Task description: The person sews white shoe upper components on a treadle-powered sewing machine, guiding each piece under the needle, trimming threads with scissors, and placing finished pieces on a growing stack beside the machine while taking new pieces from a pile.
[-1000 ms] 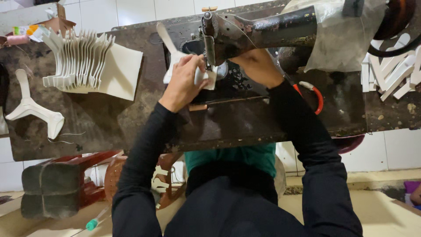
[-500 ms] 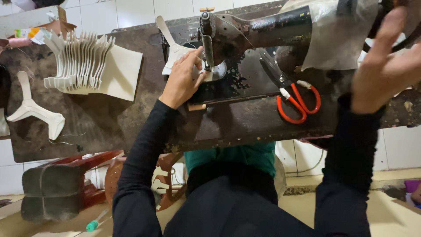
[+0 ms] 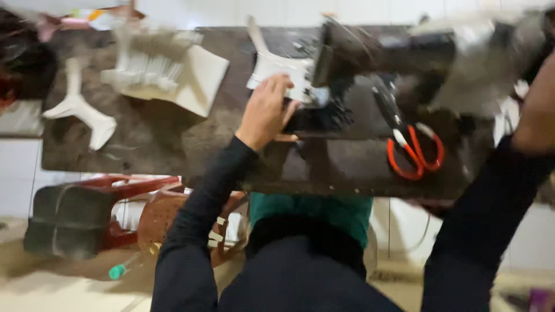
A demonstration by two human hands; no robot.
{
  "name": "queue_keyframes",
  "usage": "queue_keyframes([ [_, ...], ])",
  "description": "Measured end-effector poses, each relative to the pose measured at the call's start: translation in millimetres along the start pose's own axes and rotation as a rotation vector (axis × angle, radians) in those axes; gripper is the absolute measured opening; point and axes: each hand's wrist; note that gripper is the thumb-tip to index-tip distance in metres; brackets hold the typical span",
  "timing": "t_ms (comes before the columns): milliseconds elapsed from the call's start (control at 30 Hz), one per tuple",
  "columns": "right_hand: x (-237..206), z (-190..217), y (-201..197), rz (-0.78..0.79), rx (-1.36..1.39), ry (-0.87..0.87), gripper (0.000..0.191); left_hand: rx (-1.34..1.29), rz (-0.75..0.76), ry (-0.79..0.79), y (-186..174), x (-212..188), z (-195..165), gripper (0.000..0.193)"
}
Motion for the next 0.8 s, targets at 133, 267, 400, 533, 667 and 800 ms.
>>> queue_keyframes([
  [133,-65,142,4,0.056,0.328,-0.144,0.017,0.359,-0.228,-0.148,-66,-20,-3,0.026],
  [267,-105,252,52,0.393,0.432,-0.274,0.012,0.732,-0.494,-0.132,-137,-26,32,0.029],
  [400,-128,316,120,0.693,0.641,-0.091,0.019,0.771,-0.446,-0.095,-177,-39,62,0.022],
  [533,-147,344,177,0.954,0.775,0.126,0.027,0.734,-0.443,-0.06,-191,-49,71,0.02],
  [667,-160,352,213,1.159,1.029,0.662,0.034,0.597,-0.464,-0.013,-178,-64,34,0.018],
  [800,-169,343,215,1.065,1.08,0.789,0.032,0.364,-0.452,0.013,-159,-75,-11,0.015],
])
Point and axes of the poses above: each hand's wrist, its own x-axis towards the middle knuckle, its own y-axis out of the palm, z = x × y, and after that the axes turned 12 degrees about -z, right-handed
